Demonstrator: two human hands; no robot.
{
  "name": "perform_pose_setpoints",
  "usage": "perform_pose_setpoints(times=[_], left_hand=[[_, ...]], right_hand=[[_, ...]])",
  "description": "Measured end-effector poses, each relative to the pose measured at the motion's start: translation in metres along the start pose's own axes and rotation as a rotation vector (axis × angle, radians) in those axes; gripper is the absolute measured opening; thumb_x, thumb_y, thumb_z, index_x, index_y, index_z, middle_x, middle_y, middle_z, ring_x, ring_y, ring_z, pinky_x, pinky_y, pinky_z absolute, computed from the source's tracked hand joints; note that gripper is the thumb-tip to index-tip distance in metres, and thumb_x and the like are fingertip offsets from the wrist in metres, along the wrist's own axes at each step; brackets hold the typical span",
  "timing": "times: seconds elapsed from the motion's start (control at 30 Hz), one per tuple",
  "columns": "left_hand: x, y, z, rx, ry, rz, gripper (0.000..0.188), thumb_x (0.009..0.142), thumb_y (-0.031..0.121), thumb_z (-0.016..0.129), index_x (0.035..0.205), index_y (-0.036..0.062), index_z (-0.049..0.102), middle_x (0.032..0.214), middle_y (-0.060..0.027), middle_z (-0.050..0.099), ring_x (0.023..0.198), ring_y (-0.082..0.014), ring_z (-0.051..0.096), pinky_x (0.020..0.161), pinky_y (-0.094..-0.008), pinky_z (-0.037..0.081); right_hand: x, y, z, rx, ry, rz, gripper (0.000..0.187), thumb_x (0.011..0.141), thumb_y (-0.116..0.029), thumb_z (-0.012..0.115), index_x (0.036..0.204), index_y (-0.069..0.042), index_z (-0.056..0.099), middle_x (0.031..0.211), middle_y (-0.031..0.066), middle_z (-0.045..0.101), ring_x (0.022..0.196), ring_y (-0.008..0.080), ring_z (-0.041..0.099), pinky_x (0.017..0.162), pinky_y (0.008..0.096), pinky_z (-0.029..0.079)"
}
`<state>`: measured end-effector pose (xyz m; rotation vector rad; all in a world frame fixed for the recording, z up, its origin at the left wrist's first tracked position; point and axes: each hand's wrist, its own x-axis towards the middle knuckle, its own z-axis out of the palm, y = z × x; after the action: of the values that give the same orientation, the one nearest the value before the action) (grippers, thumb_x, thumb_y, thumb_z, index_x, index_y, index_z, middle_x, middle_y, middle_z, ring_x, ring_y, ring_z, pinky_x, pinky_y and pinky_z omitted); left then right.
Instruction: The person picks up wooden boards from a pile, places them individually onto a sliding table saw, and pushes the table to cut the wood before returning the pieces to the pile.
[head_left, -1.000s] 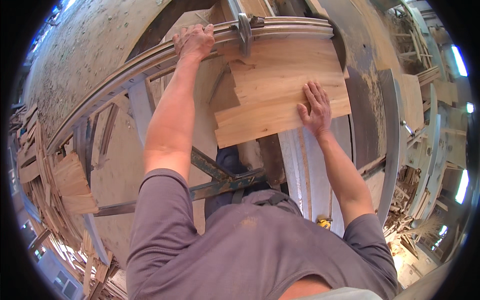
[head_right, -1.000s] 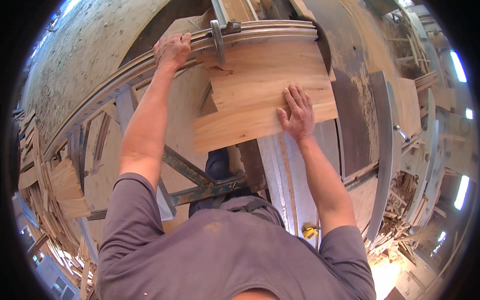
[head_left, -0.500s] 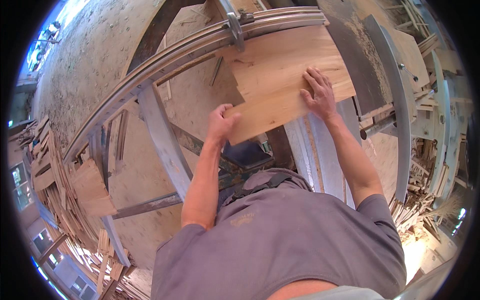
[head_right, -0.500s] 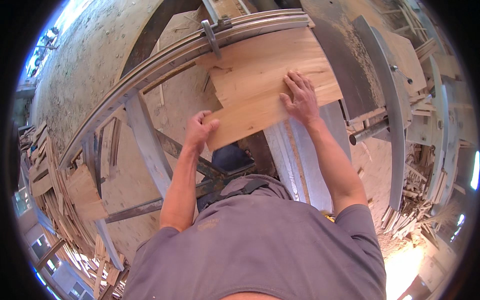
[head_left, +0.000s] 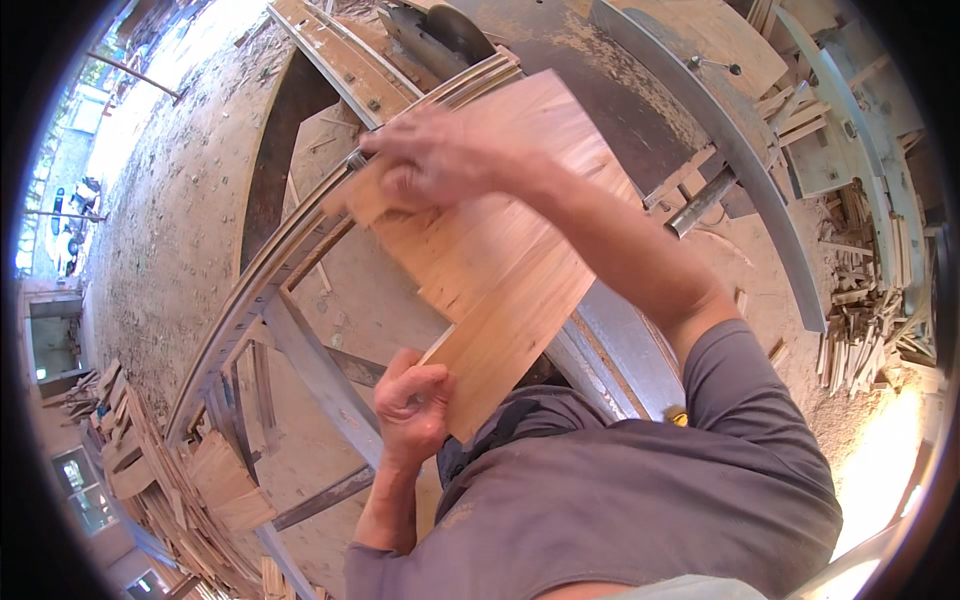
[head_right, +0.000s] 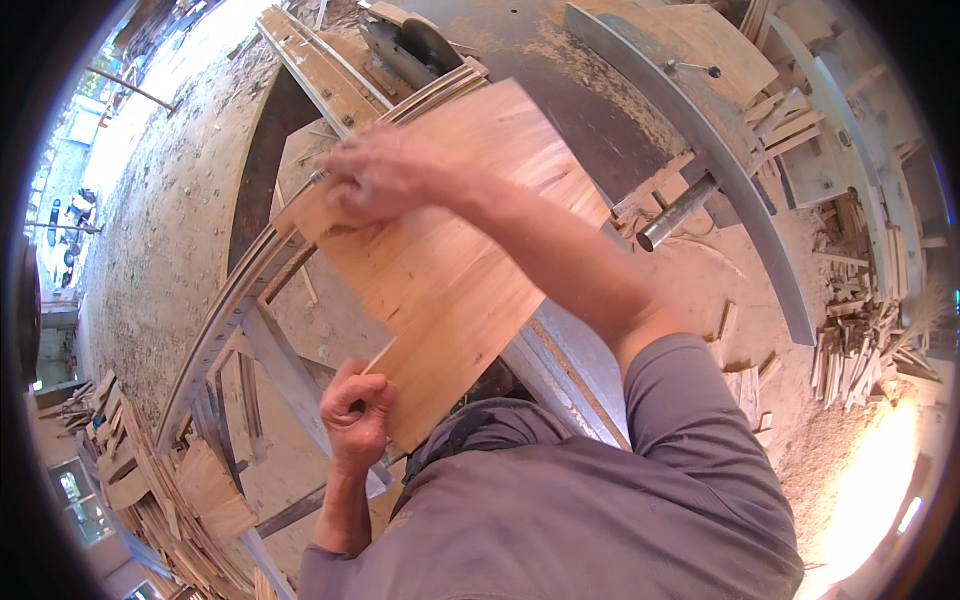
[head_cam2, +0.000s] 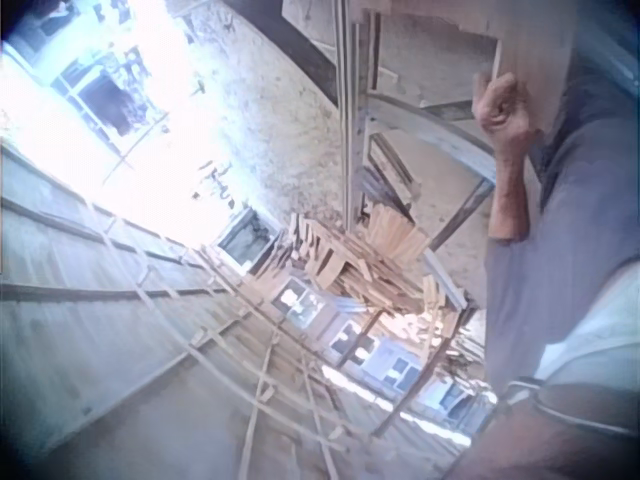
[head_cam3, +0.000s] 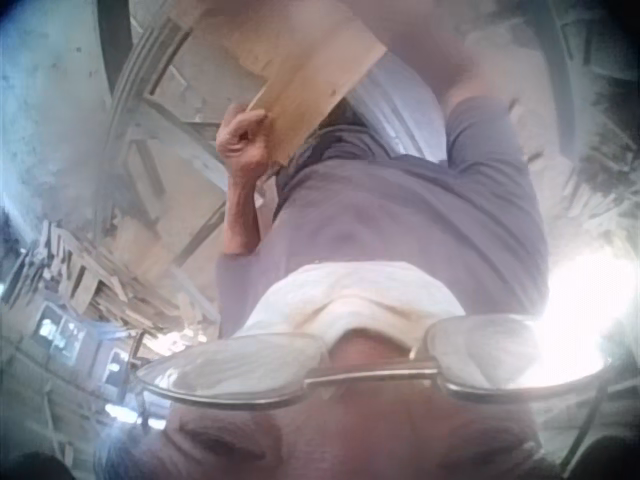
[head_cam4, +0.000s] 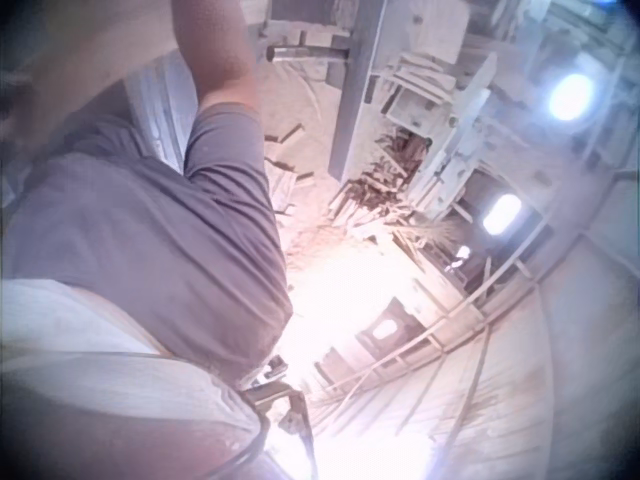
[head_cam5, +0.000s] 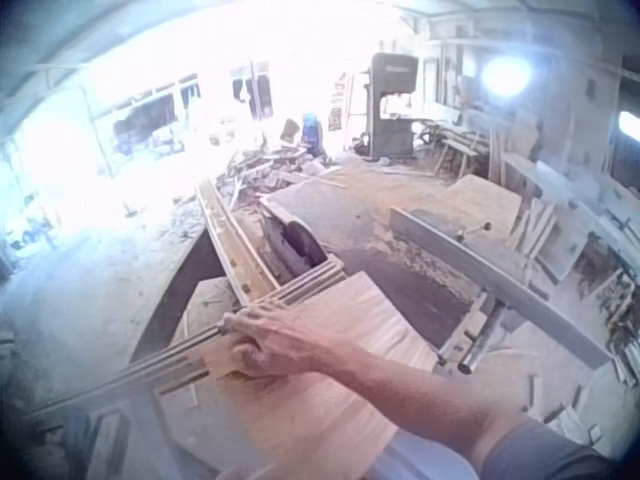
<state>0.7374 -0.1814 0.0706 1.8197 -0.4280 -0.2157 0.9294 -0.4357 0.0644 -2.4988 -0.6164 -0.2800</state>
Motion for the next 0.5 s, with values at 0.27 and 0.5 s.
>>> perform_pose_setpoints(times=[0.27,0.5], left_hand=[[0.137,0.057,-0.057,0.462,0.218,0.432,0.046,0.089,0.009,0.075,0.130,-0.0040,0.061,0.128,-0.0211,0.066,0.118,-0.0268,0.066,0.096,-0.0297,0.053],[0.201,-0.029,0.030,-0.510,0.327,0.144,0.058,0.104,0.028,0.056,0.149,-0.0032,0.037,0.140,-0.0164,0.057,0.119,-0.0244,0.061,0.108,-0.0332,0.046]], right_hand=[[-0.041,0.049,-0.201,0.598,0.236,0.169,0.038,0.092,-0.039,0.073,0.071,-0.008,0.064,0.064,-0.0097,0.048,0.058,0.0028,0.043,0.049,0.0249,0.032],[-0.149,0.101,-0.250,0.791,1.352,0.729,0.032,0.099,-0.027,0.063,0.121,-0.004,0.067,0.112,0.0081,0.069,0.103,0.0180,0.066,0.090,0.0325,0.054]])
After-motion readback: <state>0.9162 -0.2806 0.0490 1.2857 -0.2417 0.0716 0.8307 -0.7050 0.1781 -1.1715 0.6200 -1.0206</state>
